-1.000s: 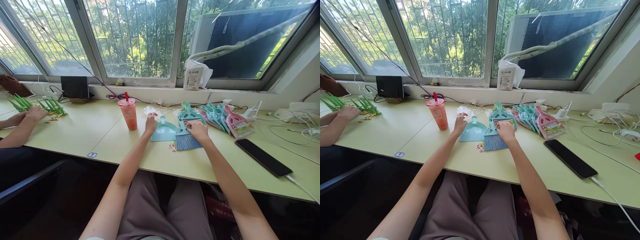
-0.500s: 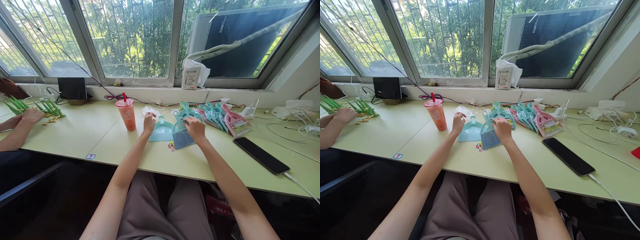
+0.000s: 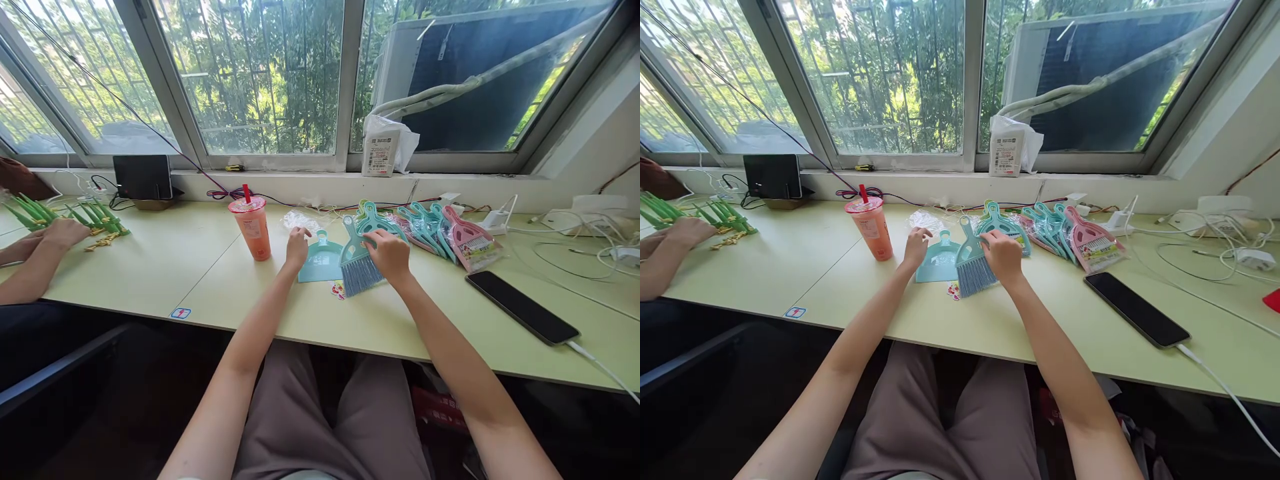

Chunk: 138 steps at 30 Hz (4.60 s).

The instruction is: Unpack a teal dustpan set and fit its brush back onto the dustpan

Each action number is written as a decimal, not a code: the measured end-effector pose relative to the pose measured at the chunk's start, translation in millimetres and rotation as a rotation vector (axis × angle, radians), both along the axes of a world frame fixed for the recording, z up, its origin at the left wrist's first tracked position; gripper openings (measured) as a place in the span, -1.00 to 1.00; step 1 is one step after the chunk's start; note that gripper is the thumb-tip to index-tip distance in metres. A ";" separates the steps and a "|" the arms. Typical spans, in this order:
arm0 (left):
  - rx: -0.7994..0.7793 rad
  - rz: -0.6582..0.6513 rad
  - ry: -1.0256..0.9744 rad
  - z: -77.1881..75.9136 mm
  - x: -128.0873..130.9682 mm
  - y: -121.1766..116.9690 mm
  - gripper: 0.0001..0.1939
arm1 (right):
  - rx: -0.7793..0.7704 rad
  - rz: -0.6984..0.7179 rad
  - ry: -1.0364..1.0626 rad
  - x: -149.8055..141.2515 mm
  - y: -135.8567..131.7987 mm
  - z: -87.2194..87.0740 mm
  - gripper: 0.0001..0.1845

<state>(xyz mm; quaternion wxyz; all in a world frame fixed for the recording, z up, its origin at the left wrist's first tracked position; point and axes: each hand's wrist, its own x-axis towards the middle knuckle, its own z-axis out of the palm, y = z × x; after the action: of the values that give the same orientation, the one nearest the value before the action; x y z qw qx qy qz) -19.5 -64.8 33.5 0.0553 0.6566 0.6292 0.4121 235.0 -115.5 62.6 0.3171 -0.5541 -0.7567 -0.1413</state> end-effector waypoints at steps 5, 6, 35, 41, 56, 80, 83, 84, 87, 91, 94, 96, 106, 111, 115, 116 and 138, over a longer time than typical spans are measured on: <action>-0.038 0.029 0.078 -2.6 0.0 1.3 -0.89 | 0.006 0.026 0.089 -1.2 -1.0 1.4 -0.69; -0.072 0.035 0.121 -3.2 0.1 1.1 -0.90 | 0.006 0.039 0.117 -1.6 -1.4 2.0 -0.69; 0.199 -0.349 0.039 28.0 58.2 -53.8 -0.69 | 0.032 0.212 0.539 -11.7 4.4 0.9 -0.55; 0.190 -0.407 -0.079 24.8 60.1 -46.4 -0.67 | -0.267 0.504 0.851 -5.4 22.1 -10.8 -0.46; 0.124 -0.497 -0.259 32.7 56.1 -43.2 -0.67 | -0.346 0.469 1.215 -16.5 17.4 -15.4 -0.50; 0.012 -0.263 -1.583 0.7 4.7 13.0 -0.66 | -0.546 0.907 0.254 -49.2 -9.7 -40.6 -0.56; -0.083 -0.175 -1.543 -10.9 1.3 17.2 -0.58 | -0.518 0.933 0.337 -55.5 -13.9 -40.7 -0.80; -0.108 -0.140 -1.530 -13.6 0.8 18.2 -0.56 | -0.504 0.924 0.356 -56.6 -15.4 -39.7 -0.86; -0.135 -0.083 -1.518 -16.4 0.1 19.6 -0.55 | -0.475 0.895 0.421 -58.6 -20.3 -34.9 -0.93; -0.115 -0.068 -1.542 -12.4 -0.7 18.8 -0.61 | -0.395 0.695 0.747 -54.4 -15.4 -25.4 -0.80; -0.133 -0.058 -1.548 -9.2 0.2 18.3 -0.65 | -0.309 0.433 1.203 -37.8 1.6 -17.5 -0.70; -0.147 -0.081 -1.544 -8.1 2.5 17.8 -0.68 | -0.220 0.296 1.527 -20.9 14.5 -12.4 -0.69; -0.169 -0.403 -1.384 -4.4 31.8 0.8 -0.58 | 0.288 0.291 1.164 -5.6 3.7 2.4 -0.71; -0.175 -0.538 -1.315 -1.0 48.1 -9.1 -0.46 | 0.067 0.416 0.648 -38.6 -10.6 -15.2 -0.71; -0.149 -0.585 -1.294 3.2 51.1 -15.4 -0.41 | 0.040 0.438 0.538 -45.9 -11.6 -22.9 -0.64; -0.142 -0.580 -1.299 4.1 50.9 -16.5 -0.40 | 0.035 0.438 0.530 -45.9 -11.7 -23.2 -0.61; -0.048 -0.399 -1.362 4.0 49.1 -14.7 -0.24 | -0.139 0.520 0.265 -54.4 -11.4 -33.8 -0.42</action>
<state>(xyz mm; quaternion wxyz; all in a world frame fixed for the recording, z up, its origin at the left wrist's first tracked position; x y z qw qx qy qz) 29.5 -79.6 37.5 0.5252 0.3542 0.3313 0.6992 180.6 -127.0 28.7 0.4002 -0.3754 -0.8330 0.0704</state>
